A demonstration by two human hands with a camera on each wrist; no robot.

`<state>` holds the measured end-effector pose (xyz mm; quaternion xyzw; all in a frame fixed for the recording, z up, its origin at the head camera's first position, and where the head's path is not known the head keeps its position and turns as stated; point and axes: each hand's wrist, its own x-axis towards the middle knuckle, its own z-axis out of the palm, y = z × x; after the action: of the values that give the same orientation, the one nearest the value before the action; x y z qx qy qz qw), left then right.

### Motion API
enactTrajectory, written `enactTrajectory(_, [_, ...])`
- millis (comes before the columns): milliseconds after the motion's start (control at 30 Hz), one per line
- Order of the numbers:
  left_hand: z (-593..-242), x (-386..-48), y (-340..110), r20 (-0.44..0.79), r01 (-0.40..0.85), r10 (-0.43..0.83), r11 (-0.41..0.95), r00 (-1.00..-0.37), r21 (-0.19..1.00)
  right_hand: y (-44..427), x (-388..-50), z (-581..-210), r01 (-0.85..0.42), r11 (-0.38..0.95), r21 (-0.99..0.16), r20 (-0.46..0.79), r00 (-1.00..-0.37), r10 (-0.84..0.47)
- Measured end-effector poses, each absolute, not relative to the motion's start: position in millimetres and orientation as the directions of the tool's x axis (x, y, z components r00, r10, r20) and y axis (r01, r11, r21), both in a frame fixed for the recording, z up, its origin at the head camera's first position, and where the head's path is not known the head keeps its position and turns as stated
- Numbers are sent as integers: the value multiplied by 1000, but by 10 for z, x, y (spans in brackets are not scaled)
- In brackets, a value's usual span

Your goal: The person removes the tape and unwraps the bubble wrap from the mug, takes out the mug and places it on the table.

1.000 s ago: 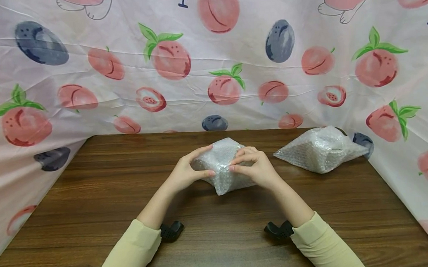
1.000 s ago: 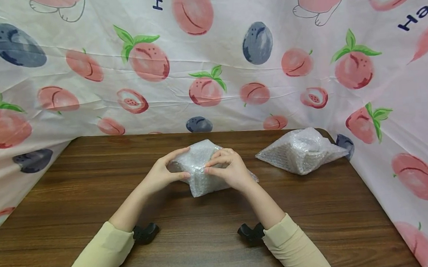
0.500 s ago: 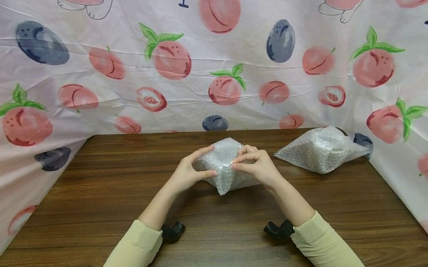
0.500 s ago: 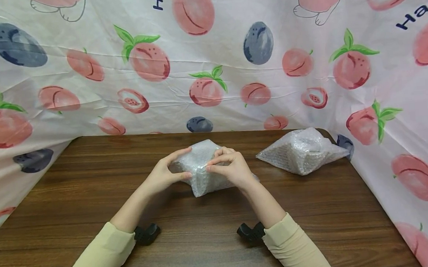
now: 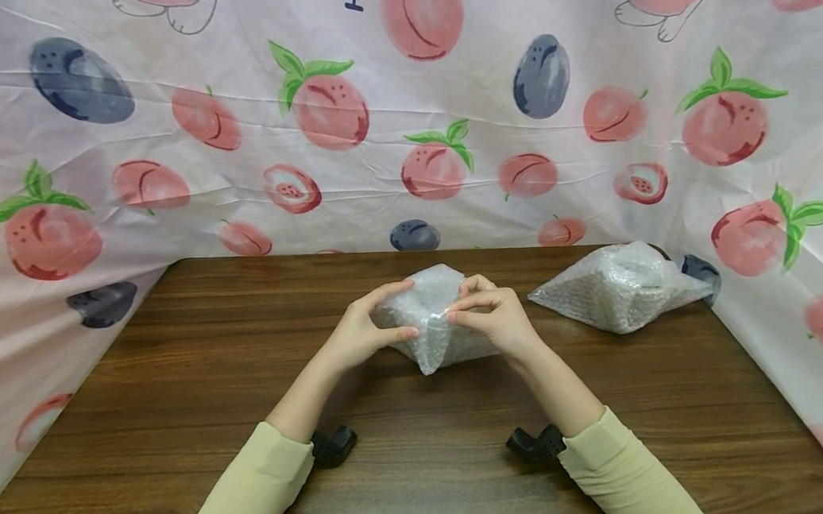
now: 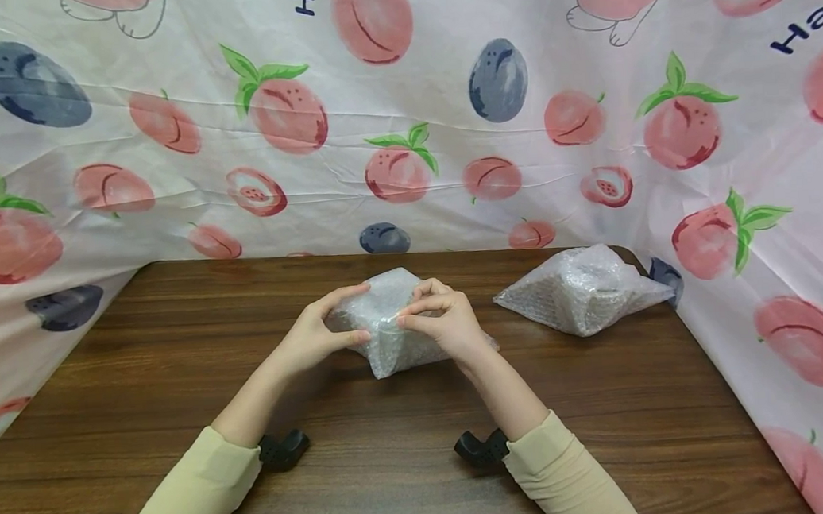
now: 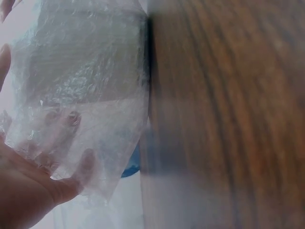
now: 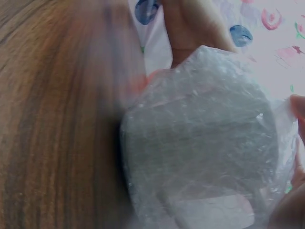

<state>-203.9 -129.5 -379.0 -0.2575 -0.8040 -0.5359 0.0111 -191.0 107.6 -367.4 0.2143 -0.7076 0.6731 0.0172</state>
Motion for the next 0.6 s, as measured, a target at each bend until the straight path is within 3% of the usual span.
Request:
enactTrajectory(200, [-3880, -2115, -1340, 286, 416, 389, 308, -876, 856, 991, -1850, -3708, -478, 0, -878, 466, -856, -223])
enactTrajectory(400, [-3891, -2115, -1309, 302, 434, 389, 317, -870, 843, 852, -1725, -3622, -644, 45, -764, 628, -757, -181])
enactTrajectory(500, [-3906, -2117, -1297, 309, 441, 387, 322, -869, 838, 767, -1647, -3533, -694, 42, -719, 675, -712, -194])
enactTrajectory(600, [-3926, -2115, -1307, 301, 433, 386, 322, -872, 842, 727, -1560, -3449, -697, 57, -714, 675, -708, -206])
